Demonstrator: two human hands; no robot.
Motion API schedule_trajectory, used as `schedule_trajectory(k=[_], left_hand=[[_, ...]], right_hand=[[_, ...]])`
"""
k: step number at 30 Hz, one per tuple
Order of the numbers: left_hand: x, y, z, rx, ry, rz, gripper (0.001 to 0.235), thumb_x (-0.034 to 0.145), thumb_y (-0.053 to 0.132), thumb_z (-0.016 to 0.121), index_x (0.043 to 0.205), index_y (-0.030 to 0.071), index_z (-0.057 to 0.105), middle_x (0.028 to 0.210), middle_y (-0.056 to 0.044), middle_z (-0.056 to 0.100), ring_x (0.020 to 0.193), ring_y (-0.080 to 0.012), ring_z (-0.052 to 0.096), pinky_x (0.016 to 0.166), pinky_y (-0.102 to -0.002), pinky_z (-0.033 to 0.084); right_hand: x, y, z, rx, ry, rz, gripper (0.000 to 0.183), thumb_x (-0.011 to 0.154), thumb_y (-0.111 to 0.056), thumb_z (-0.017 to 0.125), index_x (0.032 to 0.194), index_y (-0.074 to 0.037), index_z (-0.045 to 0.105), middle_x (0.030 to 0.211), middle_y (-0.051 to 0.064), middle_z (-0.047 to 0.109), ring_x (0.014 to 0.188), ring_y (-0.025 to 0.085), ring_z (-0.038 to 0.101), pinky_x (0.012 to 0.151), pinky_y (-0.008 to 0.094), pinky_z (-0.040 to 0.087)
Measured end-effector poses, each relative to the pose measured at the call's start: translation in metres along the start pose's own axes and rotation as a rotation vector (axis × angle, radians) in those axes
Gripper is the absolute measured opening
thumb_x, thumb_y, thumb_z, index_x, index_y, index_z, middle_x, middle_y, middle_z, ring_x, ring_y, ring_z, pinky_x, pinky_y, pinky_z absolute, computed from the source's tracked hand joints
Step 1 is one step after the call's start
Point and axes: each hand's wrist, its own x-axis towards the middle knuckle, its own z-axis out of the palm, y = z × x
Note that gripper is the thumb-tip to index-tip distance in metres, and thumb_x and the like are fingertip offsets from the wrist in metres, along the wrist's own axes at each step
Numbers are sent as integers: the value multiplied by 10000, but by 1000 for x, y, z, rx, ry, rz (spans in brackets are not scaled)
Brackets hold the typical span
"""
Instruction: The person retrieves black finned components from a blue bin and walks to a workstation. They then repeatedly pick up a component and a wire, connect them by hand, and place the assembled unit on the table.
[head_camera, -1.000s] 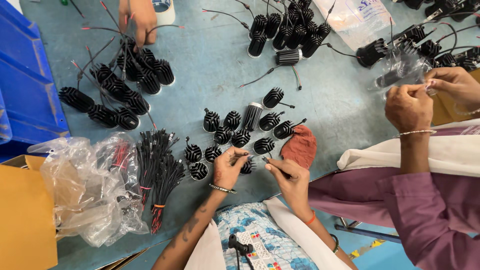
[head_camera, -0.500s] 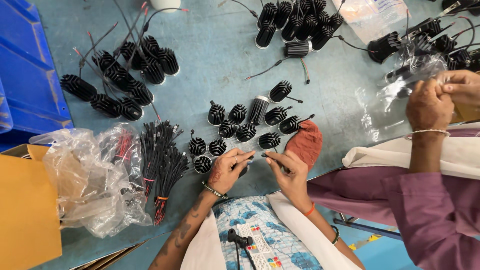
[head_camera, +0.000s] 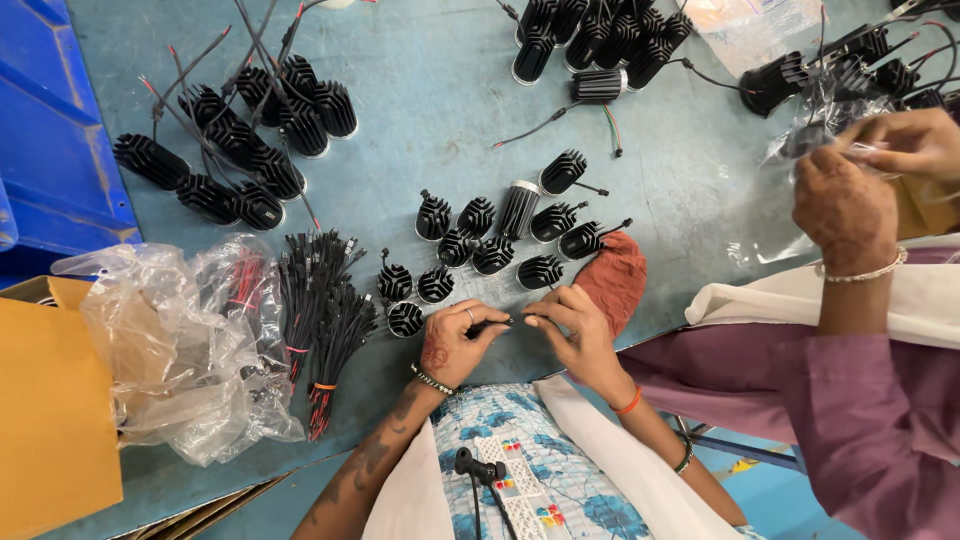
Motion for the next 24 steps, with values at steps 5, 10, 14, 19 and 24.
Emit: schedule_trajectory(k=[5, 10, 14, 19, 24], left_hand=[[-1, 0, 0, 50, -26, 136, 134, 801, 112, 810, 930, 85, 783, 899, -63, 754, 788, -251, 732, 670, -331, 554], [-3, -4, 0, 87, -73, 202, 113, 806, 84, 796, 916, 76, 773, 872, -67, 737, 796, -264, 720, 704, -347, 552], [-2, -5, 1, 1, -117, 101, 133, 785, 83, 808, 914, 67, 781, 860, -71, 743, 740, -233, 724, 653, -321, 554], [-4, -5, -1, -11, -123, 88, 123, 778, 61, 805, 900, 59, 783, 859, -77, 755, 724, -219, 733, 646, -308, 557], [-4, -1, -1, -72, -127, 60, 134, 781, 34, 777, 914, 46, 784, 889, -90, 772, 749, -222, 759, 670, -300, 575]], right_hand=[[-2, 5, 1, -37, -45, -7, 165, 847, -91, 763, 1010, -61, 771, 877, 49, 644, 811, 210, 575, 702, 345, 474], [-3, 8, -4, -48, -122, -63, 165, 848, -107, 767, 1007, -65, 780, 864, 42, 654, 793, 211, 562, 688, 344, 467], [-5, 7, -4, -38, -123, -114, 184, 834, -108, 772, 1014, -70, 785, 860, 43, 647, 801, 212, 565, 698, 343, 471], [-7, 4, 0, 1, -99, -88, 166, 815, -80, 778, 980, -58, 787, 837, 39, 658, 774, 212, 565, 681, 340, 470], [-6, 2, 3, 25, -98, -87, 118, 802, -57, 776, 917, -30, 767, 821, 51, 653, 765, 223, 566, 680, 340, 472]])
